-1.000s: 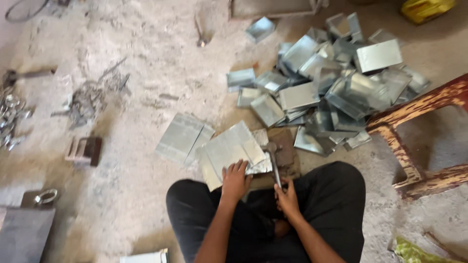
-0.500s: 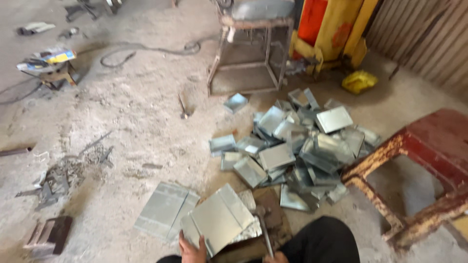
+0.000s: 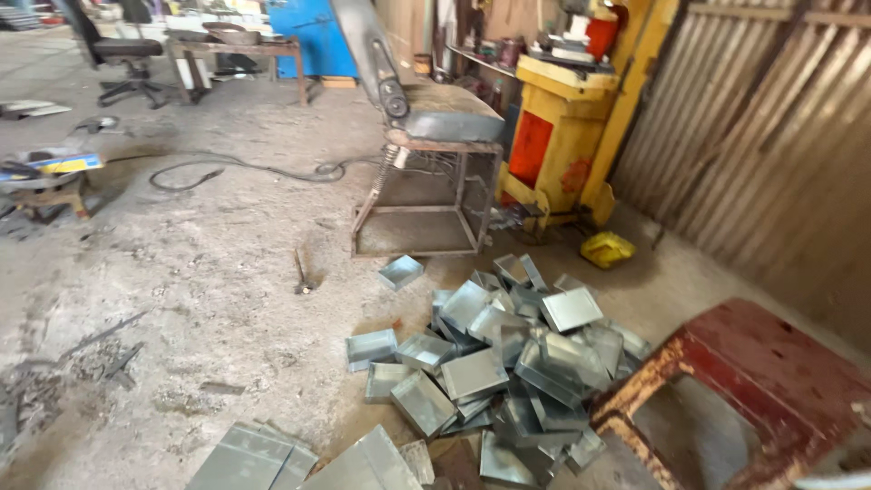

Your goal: The person sits on the floor and uses a hammer to repeatedly strike a rectangular metal sheet placed on a wooden block. They hold the sheet with one hand while hammering with the other, occasionally adjusting the sheet's position.

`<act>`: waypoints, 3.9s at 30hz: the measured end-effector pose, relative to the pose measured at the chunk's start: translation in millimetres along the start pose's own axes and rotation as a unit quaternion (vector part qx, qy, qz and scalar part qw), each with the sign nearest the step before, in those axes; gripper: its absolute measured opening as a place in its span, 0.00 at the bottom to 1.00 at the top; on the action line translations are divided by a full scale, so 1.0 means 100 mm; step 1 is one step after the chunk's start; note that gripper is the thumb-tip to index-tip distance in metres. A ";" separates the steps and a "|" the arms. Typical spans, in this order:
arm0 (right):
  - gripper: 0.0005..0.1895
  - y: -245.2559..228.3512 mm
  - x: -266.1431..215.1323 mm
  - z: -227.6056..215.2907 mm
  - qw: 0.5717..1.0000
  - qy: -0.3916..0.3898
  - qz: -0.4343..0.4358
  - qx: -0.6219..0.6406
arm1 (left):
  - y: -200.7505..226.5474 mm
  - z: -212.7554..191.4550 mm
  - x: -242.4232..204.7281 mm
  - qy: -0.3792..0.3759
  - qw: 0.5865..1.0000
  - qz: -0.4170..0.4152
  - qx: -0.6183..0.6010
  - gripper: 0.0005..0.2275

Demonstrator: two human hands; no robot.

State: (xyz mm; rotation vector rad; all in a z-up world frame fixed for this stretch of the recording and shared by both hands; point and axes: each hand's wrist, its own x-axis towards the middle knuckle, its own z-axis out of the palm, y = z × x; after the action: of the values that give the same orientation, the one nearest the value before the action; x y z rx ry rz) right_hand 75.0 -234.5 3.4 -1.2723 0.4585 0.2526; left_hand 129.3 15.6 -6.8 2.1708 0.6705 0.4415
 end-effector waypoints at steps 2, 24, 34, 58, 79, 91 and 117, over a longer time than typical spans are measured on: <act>0.23 0.18 -0.06 0.01 1.000 0.003 0.007 -0.008 | -0.35 -0.06 -0.24 -0.002 1.000 0.002 0.004 0.45; 0.16 1.33 -0.96 -0.17 0.995 -0.080 0.043 0.039 | -1.80 -0.52 -0.18 -0.082 0.967 -0.123 -0.208 0.31; 0.18 1.31 -1.03 -0.18 0.991 -0.008 -0.087 -0.100 | -1.84 -0.87 0.10 -0.108 0.963 -0.018 -0.246 0.30; 0.27 0.55 -1.19 0.08 0.946 -0.168 -0.277 -0.023 | -1.72 -0.80 0.21 -0.127 0.980 -0.005 -0.151 0.44; 0.28 0.49 -0.71 0.05 0.942 -0.071 -0.104 -0.311 | -1.61 -0.87 0.19 -0.150 0.981 -0.027 -0.118 0.45; 0.27 0.39 -0.69 0.14 0.962 -0.057 -0.071 -0.258 | -1.76 -0.76 0.16 -0.113 0.985 0.050 -0.121 0.45; 0.27 0.65 -0.62 0.31 0.961 -0.030 -0.232 -0.146 | -1.62 -0.92 0.08 -0.130 0.983 0.047 -0.123 0.43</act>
State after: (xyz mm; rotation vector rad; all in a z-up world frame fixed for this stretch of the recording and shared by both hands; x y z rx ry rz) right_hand -1.4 -182.0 -17.0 -1.6163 0.0606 -0.0415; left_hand 37.3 162.6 -76.0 1.9842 0.3509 0.2675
